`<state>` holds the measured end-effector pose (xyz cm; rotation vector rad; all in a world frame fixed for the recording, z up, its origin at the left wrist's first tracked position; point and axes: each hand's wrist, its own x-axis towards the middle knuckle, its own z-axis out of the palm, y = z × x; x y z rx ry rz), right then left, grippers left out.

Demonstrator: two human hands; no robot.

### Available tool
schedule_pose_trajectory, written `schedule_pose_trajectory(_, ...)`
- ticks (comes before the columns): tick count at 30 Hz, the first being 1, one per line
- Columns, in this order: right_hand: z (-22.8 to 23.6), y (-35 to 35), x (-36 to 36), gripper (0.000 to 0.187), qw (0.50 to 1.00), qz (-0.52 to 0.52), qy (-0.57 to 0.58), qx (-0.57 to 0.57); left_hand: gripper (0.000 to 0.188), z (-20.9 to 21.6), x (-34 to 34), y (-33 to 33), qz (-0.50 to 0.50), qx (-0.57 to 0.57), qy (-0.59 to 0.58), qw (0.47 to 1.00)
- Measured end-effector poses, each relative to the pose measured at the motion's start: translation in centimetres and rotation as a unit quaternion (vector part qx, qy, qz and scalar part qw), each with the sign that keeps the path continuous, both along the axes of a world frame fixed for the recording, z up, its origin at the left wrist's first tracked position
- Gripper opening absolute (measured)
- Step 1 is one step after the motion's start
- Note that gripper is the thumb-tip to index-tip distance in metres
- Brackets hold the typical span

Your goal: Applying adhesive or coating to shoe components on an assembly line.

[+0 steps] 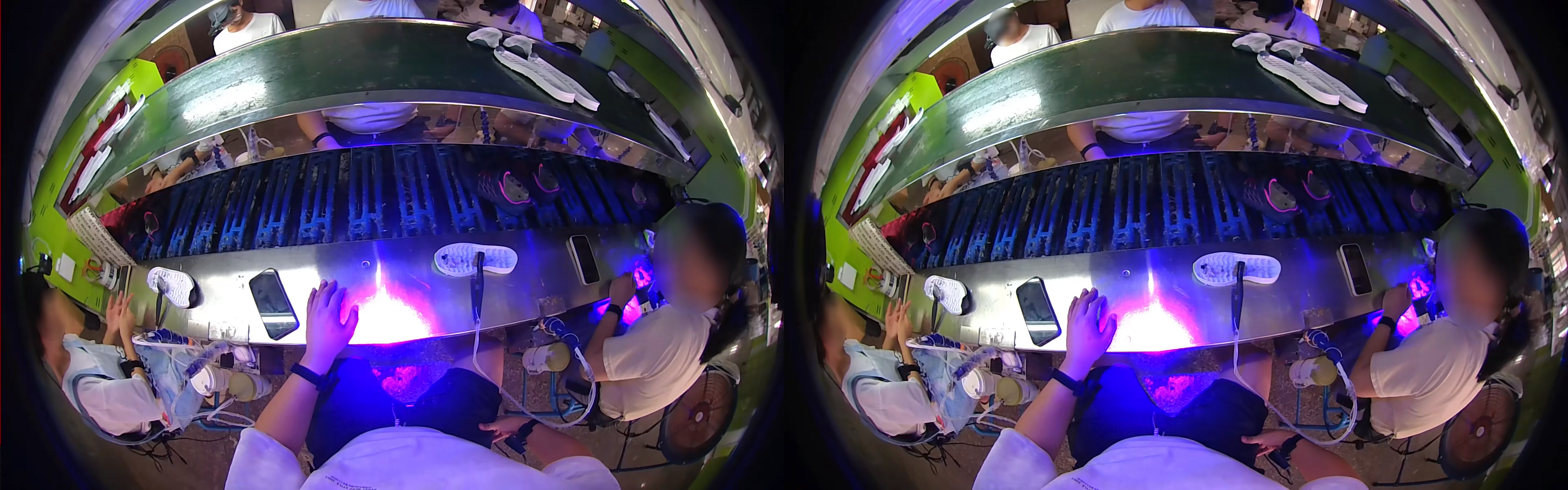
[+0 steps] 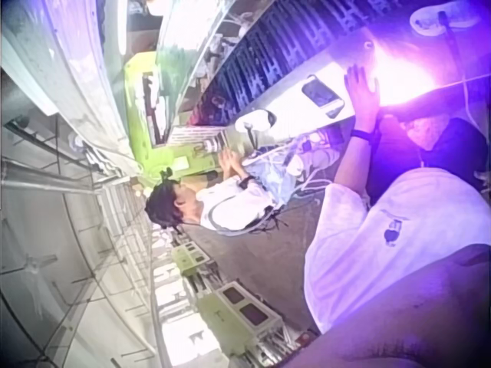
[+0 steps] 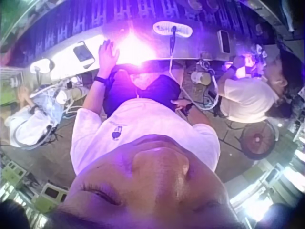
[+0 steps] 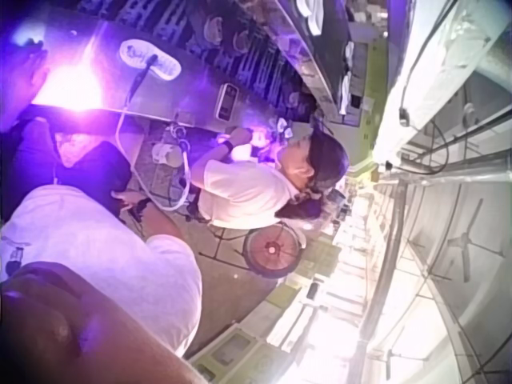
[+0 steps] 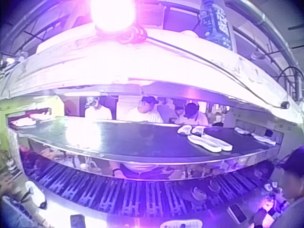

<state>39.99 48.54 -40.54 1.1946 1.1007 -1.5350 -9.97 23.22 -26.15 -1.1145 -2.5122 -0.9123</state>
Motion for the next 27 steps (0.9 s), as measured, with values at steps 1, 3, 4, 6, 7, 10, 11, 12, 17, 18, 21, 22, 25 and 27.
schedule_pose_trajectory(1,0.0,0.0,0.0,0.129,1.000,0.001,0.000,0.000,0.045,0.0,0.0,0.0,0.000,0.000,0.000,1.000)
schedule_pose_trajectory(3,0.6,-0.2,-0.4,0.128,1.000,0.001,0.006,-0.004,0.045,-0.1,0.0,-0.1,0.001,-0.002,-0.002,1.000)
schedule_pose_trajectory(4,1.3,-0.3,-0.8,0.128,1.000,0.002,0.006,-0.004,0.046,-0.1,0.0,-0.2,0.003,-0.005,-0.003,1.000)
schedule_pose_trajectory(6,2.7,-0.6,-1.4,0.126,1.000,-0.001,0.009,-0.010,0.046,0.1,0.0,-0.4,0.003,-0.006,-0.003,1.000)
schedule_pose_trajectory(7,1.7,-0.4,-0.8,0.126,1.000,-0.003,0.009,-0.008,0.045,0.1,0.0,-0.2,0.002,-0.006,-0.002,1.000)
schedule_pose_trajectory(10,-0.8,0.1,0.5,0.126,1.000,-0.008,0.000,-0.002,0.046,0.1,0.1,-0.1,0.000,0.000,-0.009,1.000)
schedule_pose_trajectory(11,-1.4,0.2,0.9,0.125,1.000,-0.010,0.002,-0.003,0.046,0.2,0.0,0.0,0.000,0.001,-0.009,1.000)
schedule_pose_trajectory(12,-1.1,0.1,0.6,0.124,1.000,-0.011,0.003,-0.005,0.046,0.2,0.0,-0.1,0.000,0.001,-0.011,1.000)
schedule_pose_trajectory(17,-0.1,-0.1,0.1,0.121,1.000,-0.008,0.014,-0.014,0.046,0.1,0.0,-0.3,0.001,0.003,-0.016,1.000)
schedule_pose_trajectory(18,-0.4,0.0,0.5,0.121,0.999,-0.006,0.032,-0.024,0.045,0.0,0.1,-0.3,0.000,0.002,-0.015,1.000)
schedule_pose_trajectory(21,-1.8,0.4,1.0,0.121,1.000,-0.015,-0.004,-0.011,0.045,0.0,0.0,-0.2,-0.001,0.004,-0.015,1.000)
schedule_pose_trajectory(22,-0.5,0.1,0.1,0.121,1.000,-0.013,-0.004,-0.012,0.045,-0.1,0.0,-0.3,-0.001,0.004,-0.017,1.000)
schedule_pose_trajectory(25,2.2,-0.3,-1.3,0.123,1.000,-0.013,0.008,-0.023,0.045,-0.1,0.0,-0.5,-0.002,0.007,-0.017,1.000)
schedule_pose_trajectory(27,1.5,-0.1,-0.9,0.125,1.000,-0.013,-0.017,-0.004,0.046,0.0,0.0,-0.4,-0.002,0.006,-0.014,1.000)
